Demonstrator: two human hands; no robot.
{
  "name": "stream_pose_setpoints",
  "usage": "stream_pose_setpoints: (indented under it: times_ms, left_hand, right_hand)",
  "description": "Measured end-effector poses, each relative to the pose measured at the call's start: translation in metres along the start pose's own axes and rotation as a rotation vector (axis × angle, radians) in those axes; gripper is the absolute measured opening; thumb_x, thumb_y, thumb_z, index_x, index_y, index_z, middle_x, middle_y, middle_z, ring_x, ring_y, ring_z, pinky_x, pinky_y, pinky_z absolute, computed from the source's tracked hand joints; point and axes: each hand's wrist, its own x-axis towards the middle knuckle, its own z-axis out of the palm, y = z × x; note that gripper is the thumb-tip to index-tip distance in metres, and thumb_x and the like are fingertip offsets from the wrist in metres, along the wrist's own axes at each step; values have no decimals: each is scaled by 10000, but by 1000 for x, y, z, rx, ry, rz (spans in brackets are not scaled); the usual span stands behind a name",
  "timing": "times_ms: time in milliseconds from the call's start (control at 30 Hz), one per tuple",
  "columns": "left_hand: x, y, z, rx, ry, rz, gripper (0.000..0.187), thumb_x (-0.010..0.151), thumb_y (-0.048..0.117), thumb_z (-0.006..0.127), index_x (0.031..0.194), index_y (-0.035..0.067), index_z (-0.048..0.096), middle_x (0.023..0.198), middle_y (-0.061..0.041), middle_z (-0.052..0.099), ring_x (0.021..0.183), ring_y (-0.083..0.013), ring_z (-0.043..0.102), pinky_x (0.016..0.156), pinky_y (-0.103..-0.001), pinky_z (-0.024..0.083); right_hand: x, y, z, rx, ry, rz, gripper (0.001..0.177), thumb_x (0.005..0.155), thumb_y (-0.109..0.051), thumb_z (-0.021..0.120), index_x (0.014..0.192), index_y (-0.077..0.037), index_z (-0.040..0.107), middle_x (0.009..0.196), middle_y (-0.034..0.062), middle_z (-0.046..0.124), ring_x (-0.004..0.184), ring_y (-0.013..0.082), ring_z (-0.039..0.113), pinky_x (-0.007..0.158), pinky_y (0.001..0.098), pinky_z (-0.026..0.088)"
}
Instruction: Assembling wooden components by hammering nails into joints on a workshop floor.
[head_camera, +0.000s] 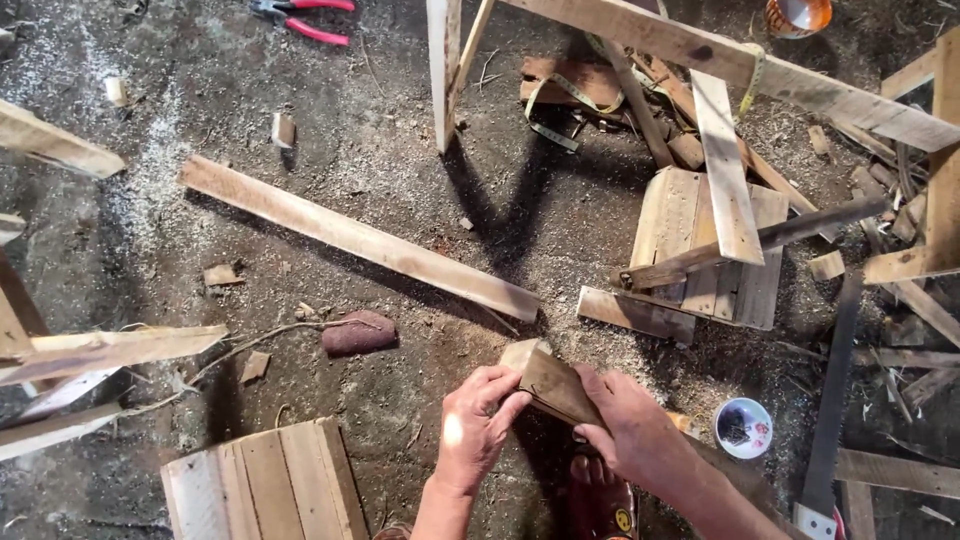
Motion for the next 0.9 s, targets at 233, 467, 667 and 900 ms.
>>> stream_pose_setpoints:
  times_ms: [233,467,667,900]
  left_hand:
    - [3,0,-2,-224,-28,-135,264,889,226,743,1116,90,749,1127,-149,772,1018,-223,772,893,-290,684]
    - [8,4,-5,-389,-11,-262,198,808,123,822,998,74,798,1012,-129,804,888,-180,773,801,-259,686]
    - [53,28,-22,105,-507,-34,884,806,517,649,1541,106,381,1648,-124,306,1512,-420,234,1168,-626,256]
    - [77,48,-26,-340,-676,-509,687,814,-218,590,1419,108,570,1643,-69,345,1105,-191,701,954,-273,639]
  right_hand:
    - [4,6,1,-65,-85,37,1092,901,-401,757,1629,-233,-41,989,59,510,853,179,528,785,333,541]
    - [3,11,13,-85,-88,20,1150,907,-429,760,1610,-269,-136,981,43,533,798,141,507,729,265,556]
    - [3,10,11,-85,-46,-23,1216,881,-379,814,1607,-243,-152,982,63,512,826,181,520,750,326,545]
    - [3,2,-1,-66,-80,2,1161,897,-347,795,1623,-235,-104,987,73,500,836,187,514,758,340,534]
